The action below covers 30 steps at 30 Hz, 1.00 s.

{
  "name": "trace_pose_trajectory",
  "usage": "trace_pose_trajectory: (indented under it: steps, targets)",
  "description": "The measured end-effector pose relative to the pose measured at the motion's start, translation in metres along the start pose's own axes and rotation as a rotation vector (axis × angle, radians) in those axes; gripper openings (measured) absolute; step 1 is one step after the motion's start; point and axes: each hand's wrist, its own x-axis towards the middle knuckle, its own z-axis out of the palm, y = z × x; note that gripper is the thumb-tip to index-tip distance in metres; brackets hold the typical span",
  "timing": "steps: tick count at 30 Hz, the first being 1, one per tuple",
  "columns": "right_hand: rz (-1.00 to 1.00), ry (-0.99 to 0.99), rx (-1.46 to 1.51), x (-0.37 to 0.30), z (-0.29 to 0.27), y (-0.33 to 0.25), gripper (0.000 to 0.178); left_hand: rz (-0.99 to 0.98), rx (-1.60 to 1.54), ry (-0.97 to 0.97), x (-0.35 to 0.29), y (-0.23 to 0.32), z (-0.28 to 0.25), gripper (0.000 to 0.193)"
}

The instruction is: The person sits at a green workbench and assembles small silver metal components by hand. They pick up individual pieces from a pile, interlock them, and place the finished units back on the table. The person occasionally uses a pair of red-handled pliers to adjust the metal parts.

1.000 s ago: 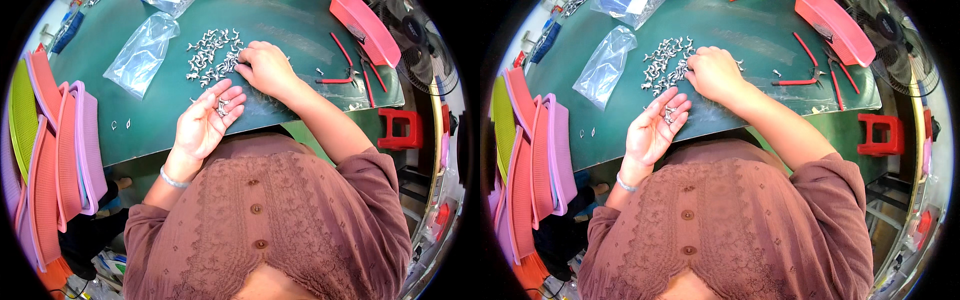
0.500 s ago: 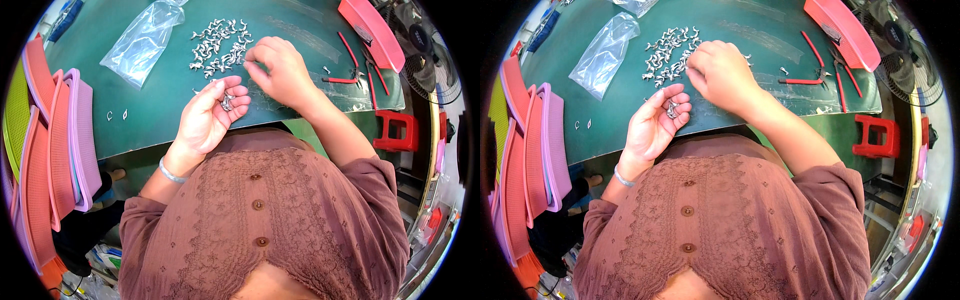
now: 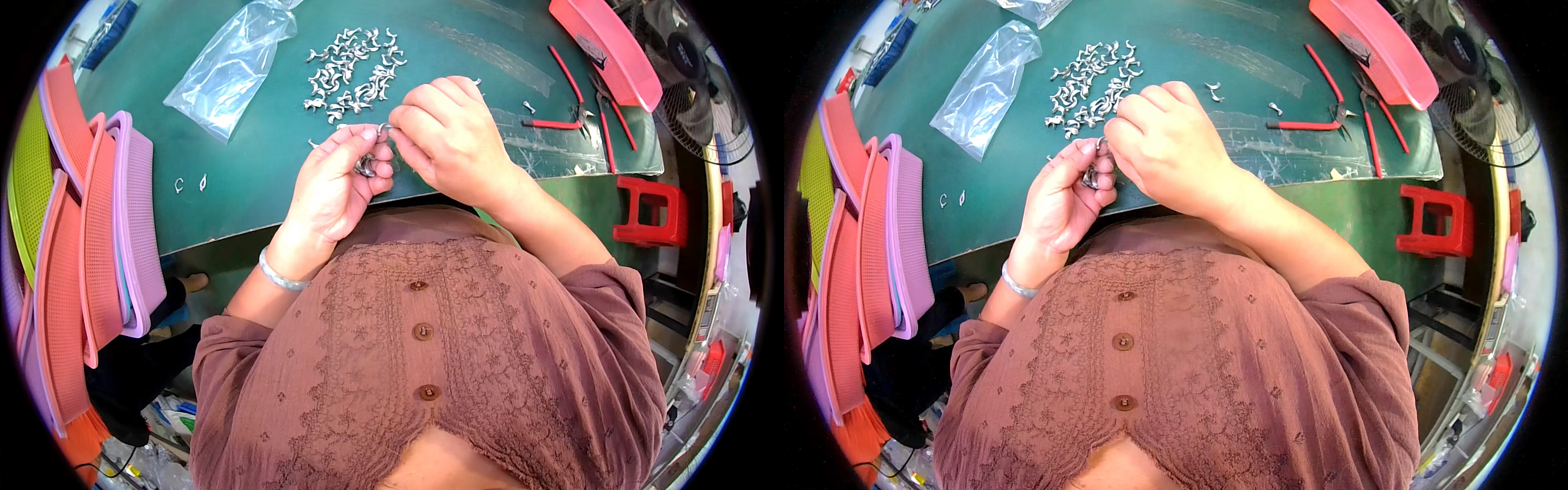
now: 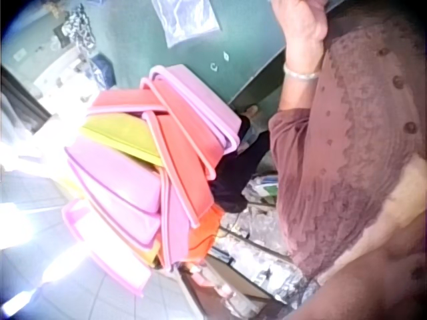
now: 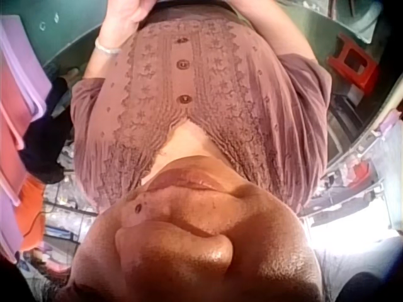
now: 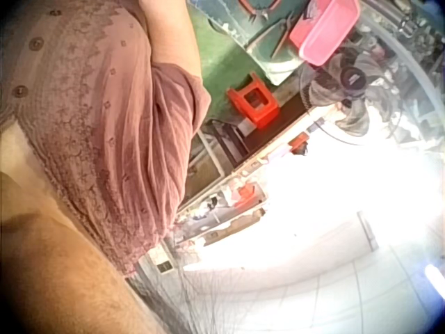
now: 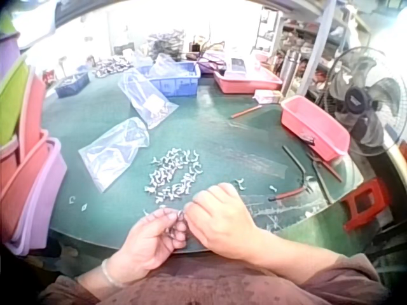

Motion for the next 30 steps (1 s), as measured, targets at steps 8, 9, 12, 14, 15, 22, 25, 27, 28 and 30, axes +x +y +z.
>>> trace_pose_trajectory:
  steps: [8, 9, 12, 14, 15, 22, 25, 27, 28, 30]
  targets:
    - [0.029, -0.049, 0.018, -0.0014, -0.004, -0.0028, 0.01, -0.023, -0.001, -0.024, 0.0, 0.0, -0.0021, 0.009]
    - [0.037, -0.058, 0.032, -0.0014, -0.0048, -0.0029, 0.01, -0.029, -0.006, -0.03, 0.0001, 0.0001, -0.0025, 0.009]
    - [0.053, -0.076, 0.062, -0.0007, -0.0078, -0.004, 0.013, -0.04, -0.015, -0.044, 0.0004, 0.0006, -0.0032, 0.009]
    - [0.056, -0.078, 0.067, -0.0006, -0.0088, -0.005, 0.012, -0.044, -0.016, -0.048, 0.0002, 0.0007, -0.0033, 0.009]
    - [0.057, -0.076, 0.067, -0.0006, -0.009, -0.0054, 0.012, -0.045, -0.016, -0.048, 0.0002, 0.0007, -0.0033, 0.01]
    - [0.056, -0.075, 0.051, 0.0007, -0.0107, -0.0082, 0.013, -0.048, -0.019, -0.057, 0.0005, 0.0008, -0.0041, 0.01]
    - [0.039, -0.069, 0.007, 0.001, -0.0098, -0.0083, 0.011, -0.044, -0.025, -0.06, 0.0001, 0.0006, -0.0046, 0.01]
    - [0.03, -0.064, -0.014, 0.0012, -0.0092, -0.0087, 0.012, -0.041, -0.03, -0.058, 0.0001, 0.0003, -0.005, 0.011]
    - [0.03, -0.063, -0.016, 0.0013, -0.0089, -0.0091, 0.012, -0.039, -0.033, -0.057, 0.0002, 0.0002, -0.0051, 0.011]
    - [0.029, -0.059, -0.019, 0.0013, -0.0086, -0.0093, 0.012, -0.031, -0.027, -0.047, -0.0004, 0.0002, -0.0037, 0.011]
